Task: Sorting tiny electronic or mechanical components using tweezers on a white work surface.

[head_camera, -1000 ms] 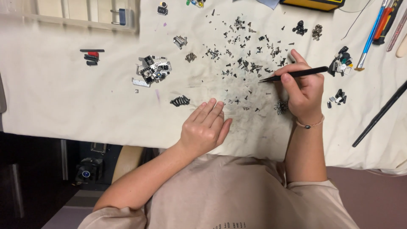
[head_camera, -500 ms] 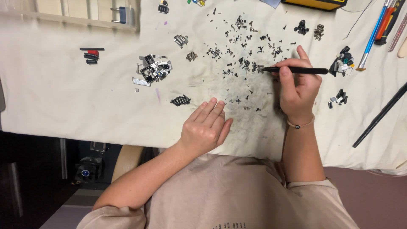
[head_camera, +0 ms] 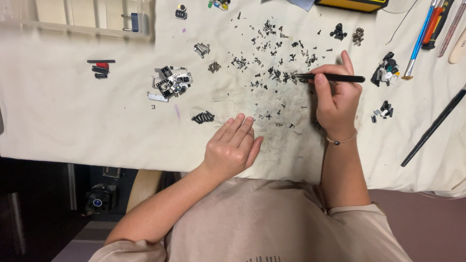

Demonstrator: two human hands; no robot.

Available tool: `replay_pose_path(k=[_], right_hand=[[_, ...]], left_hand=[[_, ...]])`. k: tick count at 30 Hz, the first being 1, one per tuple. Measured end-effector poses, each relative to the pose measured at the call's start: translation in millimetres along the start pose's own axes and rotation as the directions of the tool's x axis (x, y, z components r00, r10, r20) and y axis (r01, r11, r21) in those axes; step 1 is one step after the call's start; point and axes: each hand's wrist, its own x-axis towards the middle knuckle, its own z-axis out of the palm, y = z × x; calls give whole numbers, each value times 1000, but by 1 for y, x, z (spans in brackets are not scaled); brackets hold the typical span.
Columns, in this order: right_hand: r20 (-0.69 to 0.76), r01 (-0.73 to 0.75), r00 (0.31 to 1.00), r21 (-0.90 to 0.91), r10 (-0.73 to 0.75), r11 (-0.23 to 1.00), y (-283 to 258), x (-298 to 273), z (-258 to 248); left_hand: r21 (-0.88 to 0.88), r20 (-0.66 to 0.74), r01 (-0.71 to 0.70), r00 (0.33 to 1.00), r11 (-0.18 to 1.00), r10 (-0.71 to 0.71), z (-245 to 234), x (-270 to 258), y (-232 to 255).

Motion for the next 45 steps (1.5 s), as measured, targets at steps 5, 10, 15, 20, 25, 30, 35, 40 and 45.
replay_pose_path(k=[5,10,15,20,25,30,35,40,45], right_hand=[[-33,-19,999,7,20,1000,2,1,-4],[19,-5,1000,78,3,997,-9,3,8],[24,3,1000,11,-4,1000,-3,4,6],[73,47,996,23,-49,999,-15,3,15],[61,48,997,-43,-45,998,-14,4,14],[54,46,998,-25,-44,999,-25,7,22],[58,49,997,-72,-44,996,-23,7,24],[55,17,998,-5,-16,1000,-26,7,24],[0,-4,1000,-89,4,996,-15,7,10]], left_hand=[[-2,-11,0,1000,1000,0,1,0,0],[1,-1,-2,1000,1000,2,0,1,1],[3,-5,6,1000,1000,-6,0,1,1],[1,-9,7,1000,1000,-7,0,0,2],[-2,-9,3,1000,1000,-3,0,1,1],[3,-10,2,1000,1000,-2,0,3,2],[3,-13,0,1000,1000,0,1,1,1],[-2,-18,3,1000,1000,-3,2,0,1],[-4,-22,-2,1000,1000,2,2,-1,1]])
